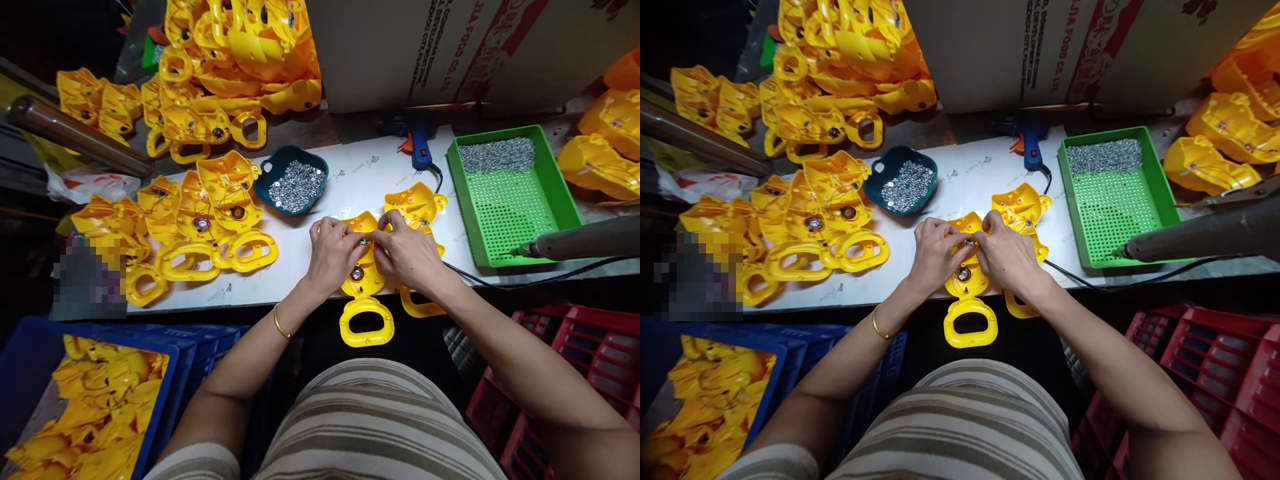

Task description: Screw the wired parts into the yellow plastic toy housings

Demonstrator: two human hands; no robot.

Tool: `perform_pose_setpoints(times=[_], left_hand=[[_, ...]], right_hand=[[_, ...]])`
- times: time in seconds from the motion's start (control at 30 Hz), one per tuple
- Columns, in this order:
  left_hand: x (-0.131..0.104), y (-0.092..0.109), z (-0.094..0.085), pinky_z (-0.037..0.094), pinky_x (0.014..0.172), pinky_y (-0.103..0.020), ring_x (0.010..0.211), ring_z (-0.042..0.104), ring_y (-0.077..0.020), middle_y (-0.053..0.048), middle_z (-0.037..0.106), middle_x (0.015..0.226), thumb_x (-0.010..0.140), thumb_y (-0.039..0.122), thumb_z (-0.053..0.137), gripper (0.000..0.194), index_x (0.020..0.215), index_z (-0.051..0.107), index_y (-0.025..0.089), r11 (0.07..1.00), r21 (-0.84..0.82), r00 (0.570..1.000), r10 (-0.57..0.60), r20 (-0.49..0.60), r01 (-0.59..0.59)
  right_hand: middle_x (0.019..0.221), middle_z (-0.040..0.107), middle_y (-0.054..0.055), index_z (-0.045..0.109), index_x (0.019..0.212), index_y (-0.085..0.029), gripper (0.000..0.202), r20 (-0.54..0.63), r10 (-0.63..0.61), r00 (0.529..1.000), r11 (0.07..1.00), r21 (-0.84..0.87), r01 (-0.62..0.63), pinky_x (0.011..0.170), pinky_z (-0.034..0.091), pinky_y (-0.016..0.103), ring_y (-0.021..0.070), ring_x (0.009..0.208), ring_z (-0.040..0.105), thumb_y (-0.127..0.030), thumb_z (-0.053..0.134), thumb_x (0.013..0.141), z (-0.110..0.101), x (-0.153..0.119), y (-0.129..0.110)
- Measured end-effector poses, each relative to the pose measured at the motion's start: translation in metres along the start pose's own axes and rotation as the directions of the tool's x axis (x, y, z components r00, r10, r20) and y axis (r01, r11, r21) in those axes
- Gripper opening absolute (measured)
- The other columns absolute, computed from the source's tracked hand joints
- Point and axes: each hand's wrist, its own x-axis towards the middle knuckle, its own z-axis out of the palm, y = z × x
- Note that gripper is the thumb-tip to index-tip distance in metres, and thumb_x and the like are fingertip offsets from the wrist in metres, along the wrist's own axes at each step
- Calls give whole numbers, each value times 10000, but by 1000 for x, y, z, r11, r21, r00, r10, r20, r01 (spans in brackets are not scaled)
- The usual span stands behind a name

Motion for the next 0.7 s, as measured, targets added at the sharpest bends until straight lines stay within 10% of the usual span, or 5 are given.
perform_pose_setpoints(times=[0.53,0.7], left_hand=[[2,-3,-4,340,880,-457,944,488,-249,-55,625,848,867,276,655,123,929,759,257,1000,-15,999,15,44,-14],[3,-6,-3,335,882,-462,947,494,-249,-53,630,855,873,297,653,131,937,761,258,1000,-9,999,15,46,-15]], right_hand=[[1190,556,116,673,1136,-191,355,-52,-18,998,995,100,23,527,372,302,177,721,577,-293,412,918,8,3,4],[1199,559,120,656,1146,-233,374,-355,55,933,953,297,57,728,522,400,215,859,618,-330,360,940,2,-28,9]])
